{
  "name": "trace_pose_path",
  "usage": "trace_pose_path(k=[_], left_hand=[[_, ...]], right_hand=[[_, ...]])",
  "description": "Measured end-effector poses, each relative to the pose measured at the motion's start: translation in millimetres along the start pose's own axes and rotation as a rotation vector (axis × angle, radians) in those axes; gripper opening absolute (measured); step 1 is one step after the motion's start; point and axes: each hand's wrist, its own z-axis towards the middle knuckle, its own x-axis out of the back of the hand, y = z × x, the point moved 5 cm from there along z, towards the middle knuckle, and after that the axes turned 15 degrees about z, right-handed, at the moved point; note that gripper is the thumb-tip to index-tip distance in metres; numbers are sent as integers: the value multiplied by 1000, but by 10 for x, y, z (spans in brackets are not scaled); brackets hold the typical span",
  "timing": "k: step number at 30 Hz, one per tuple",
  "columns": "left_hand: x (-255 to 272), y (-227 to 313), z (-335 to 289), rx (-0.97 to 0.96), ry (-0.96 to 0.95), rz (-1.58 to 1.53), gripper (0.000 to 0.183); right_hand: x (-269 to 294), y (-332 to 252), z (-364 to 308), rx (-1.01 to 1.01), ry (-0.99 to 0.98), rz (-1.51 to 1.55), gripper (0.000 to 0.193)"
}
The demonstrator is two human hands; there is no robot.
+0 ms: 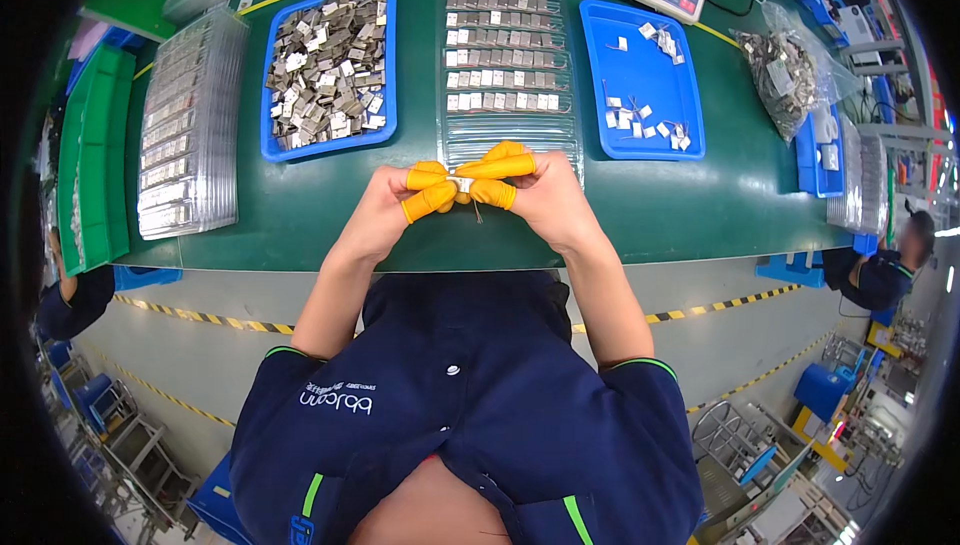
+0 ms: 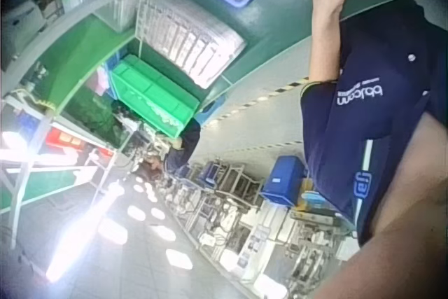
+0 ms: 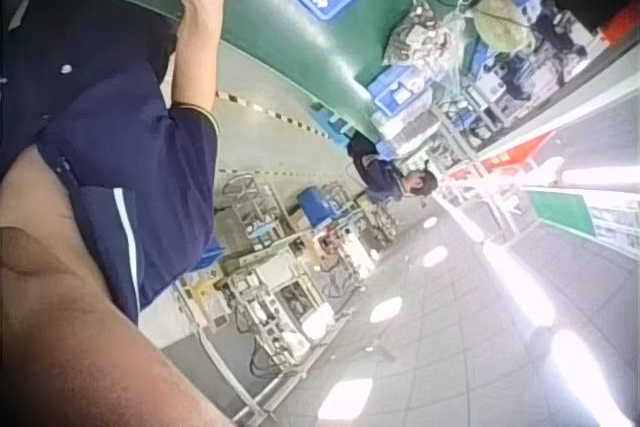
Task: The person picks small metallic components from a blue bin and places them into a clear plastic tray with multiple compartments. They wear yellow finger cots and work at a green table in a factory setting. The person handles the components one by one, organizing them into the tray.
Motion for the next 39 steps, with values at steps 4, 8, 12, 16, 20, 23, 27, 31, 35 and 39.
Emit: trace_pose_path(k=[4, 8, 12, 16, 20, 23, 27, 31, 35, 39], left_hand=[[-25, -4, -9, -5, -7, 9, 14], [-20, -20, 22, 0, 101, -12, 13], [177, 106, -5, -100, 419, 483, 14], [600, 264, -174, -19, 806, 826, 19], [798, 405, -214, -104, 967, 1261, 20], [872, 495, -33, -175, 821, 1375, 18], [960, 525, 229, -98, 548, 1465, 22], [977, 562, 351, -105, 334, 1415, 20], [928, 646, 400, -148, 283, 1524, 18], [840, 722, 427, -149, 257, 1588, 17]], right_hand=[[-21, 53, -27, -10, 59, 82, 16], [-76, 21, -5, 126, 140, -8, 14], [-122, -169, 131, 429, 177, -514, 16], [-142, -186, 245, 756, 323, -1071, 17], [-188, -68, 306, 845, 264, -1311, 12], [-183, -25, 326, 857, 272, -1250, 12], [-84, -22, 320, 776, 255, -1168, 13], [431, -310, 296, 662, 457, -1104, 13], [1242, -810, 356, 677, 735, -1089, 18], [1885, -888, 691, 340, 882, -1150, 28]])
